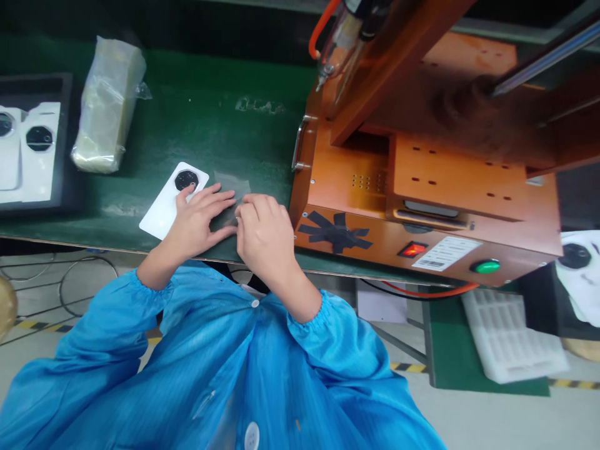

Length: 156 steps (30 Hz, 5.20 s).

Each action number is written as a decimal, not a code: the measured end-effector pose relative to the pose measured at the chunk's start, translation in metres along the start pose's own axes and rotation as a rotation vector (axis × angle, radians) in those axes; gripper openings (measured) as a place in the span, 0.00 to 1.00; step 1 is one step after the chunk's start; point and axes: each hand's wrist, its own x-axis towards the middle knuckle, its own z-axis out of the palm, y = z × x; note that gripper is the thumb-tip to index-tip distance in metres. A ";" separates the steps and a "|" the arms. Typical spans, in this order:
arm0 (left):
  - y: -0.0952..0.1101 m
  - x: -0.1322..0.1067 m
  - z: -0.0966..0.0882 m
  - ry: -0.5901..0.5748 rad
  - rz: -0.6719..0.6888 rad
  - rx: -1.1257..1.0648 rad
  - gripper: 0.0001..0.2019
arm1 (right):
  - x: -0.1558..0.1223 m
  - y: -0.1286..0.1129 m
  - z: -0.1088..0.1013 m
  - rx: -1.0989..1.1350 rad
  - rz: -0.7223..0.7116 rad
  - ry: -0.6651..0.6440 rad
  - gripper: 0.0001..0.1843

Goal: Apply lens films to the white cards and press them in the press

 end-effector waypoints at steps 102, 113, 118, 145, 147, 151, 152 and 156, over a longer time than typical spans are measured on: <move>-0.028 -0.103 -0.008 0.478 -0.107 0.312 0.21 | 0.118 -0.044 0.051 0.130 0.337 -0.494 0.08; -0.027 -0.106 -0.011 0.440 -0.117 0.315 0.22 | 0.113 -0.040 0.058 0.030 0.289 -0.411 0.09; -0.038 -0.118 -0.029 0.225 -0.039 0.276 0.38 | 0.080 -0.058 0.029 0.101 0.173 -0.359 0.10; -0.030 -0.088 -0.030 0.240 -0.046 0.321 0.22 | 0.033 -0.042 0.026 -0.078 -0.222 -0.369 0.26; -0.033 -0.086 -0.024 0.239 -0.067 0.326 0.22 | 0.036 -0.046 0.033 -0.099 -0.270 -0.385 0.24; -0.032 -0.089 -0.021 0.250 -0.083 0.285 0.22 | 0.039 -0.042 0.038 -0.131 -0.287 -0.381 0.23; -0.031 -0.089 -0.021 0.251 -0.084 0.273 0.22 | 0.041 -0.038 0.038 -0.138 -0.272 -0.378 0.24; -0.030 -0.089 -0.020 0.275 -0.081 0.257 0.23 | 0.053 -0.021 0.034 -0.134 -0.162 -0.338 0.24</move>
